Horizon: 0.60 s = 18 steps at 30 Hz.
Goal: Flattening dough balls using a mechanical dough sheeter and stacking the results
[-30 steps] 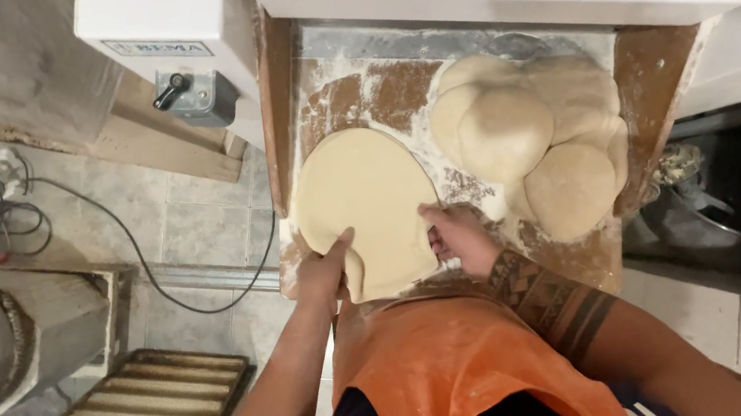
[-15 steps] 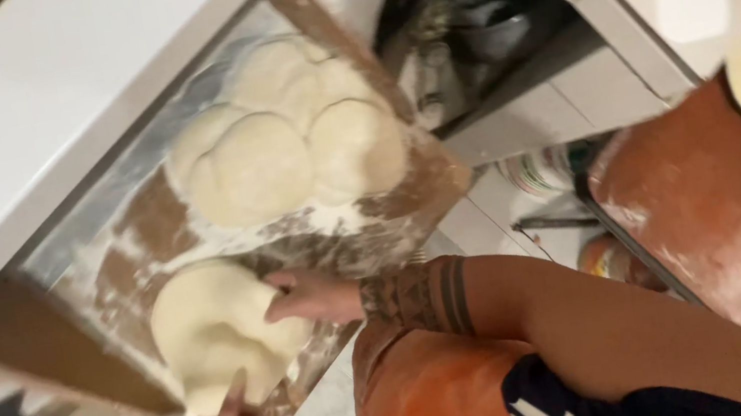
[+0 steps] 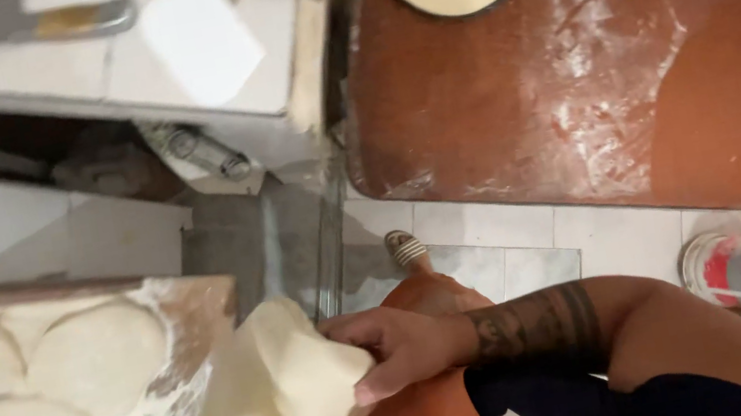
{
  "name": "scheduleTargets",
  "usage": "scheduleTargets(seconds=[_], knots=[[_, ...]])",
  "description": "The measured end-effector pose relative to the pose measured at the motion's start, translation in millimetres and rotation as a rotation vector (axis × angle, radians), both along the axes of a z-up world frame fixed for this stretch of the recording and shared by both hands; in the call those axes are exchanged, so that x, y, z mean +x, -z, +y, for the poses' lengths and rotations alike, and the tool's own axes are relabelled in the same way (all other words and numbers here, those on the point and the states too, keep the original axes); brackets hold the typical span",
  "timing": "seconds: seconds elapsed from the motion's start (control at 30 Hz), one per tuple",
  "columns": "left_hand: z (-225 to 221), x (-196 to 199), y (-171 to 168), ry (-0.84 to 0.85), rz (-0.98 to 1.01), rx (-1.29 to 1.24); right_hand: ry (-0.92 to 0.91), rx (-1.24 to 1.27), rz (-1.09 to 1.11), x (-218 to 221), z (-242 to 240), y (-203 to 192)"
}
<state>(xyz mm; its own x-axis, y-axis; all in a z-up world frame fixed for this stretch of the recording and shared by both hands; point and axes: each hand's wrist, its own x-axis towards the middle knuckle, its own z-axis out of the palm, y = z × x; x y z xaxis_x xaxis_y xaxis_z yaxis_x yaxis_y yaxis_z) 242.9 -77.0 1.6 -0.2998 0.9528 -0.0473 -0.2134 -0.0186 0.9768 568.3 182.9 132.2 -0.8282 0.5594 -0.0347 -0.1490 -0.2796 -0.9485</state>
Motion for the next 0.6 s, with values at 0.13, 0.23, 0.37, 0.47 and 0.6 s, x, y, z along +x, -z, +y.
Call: scheduleTargets(seconds=[0.13, 0.23, 0.37, 0.47, 0.6], knots=[[192, 179, -98, 0.131, -0.422, -0.219, 0.403, -0.266, 0.138, 136, 20, 6], [295, 277, -114, 0.373, -0.384, -0.403, 0.732, -0.223, 0.197, 230, 45, 43], [387, 427, -81, 0.229, -0.511, -0.224, 1.2, -0.226, 0.274, 309, 94, 7], [428, 502, -96, 0.243, -0.6, -0.245, 1.428, -0.272, 0.289, 362, 107, 5], [439, 548, -5, 0.343, -0.279, -0.497, 1.637, -0.595, 0.137, 415, 93, 74]])
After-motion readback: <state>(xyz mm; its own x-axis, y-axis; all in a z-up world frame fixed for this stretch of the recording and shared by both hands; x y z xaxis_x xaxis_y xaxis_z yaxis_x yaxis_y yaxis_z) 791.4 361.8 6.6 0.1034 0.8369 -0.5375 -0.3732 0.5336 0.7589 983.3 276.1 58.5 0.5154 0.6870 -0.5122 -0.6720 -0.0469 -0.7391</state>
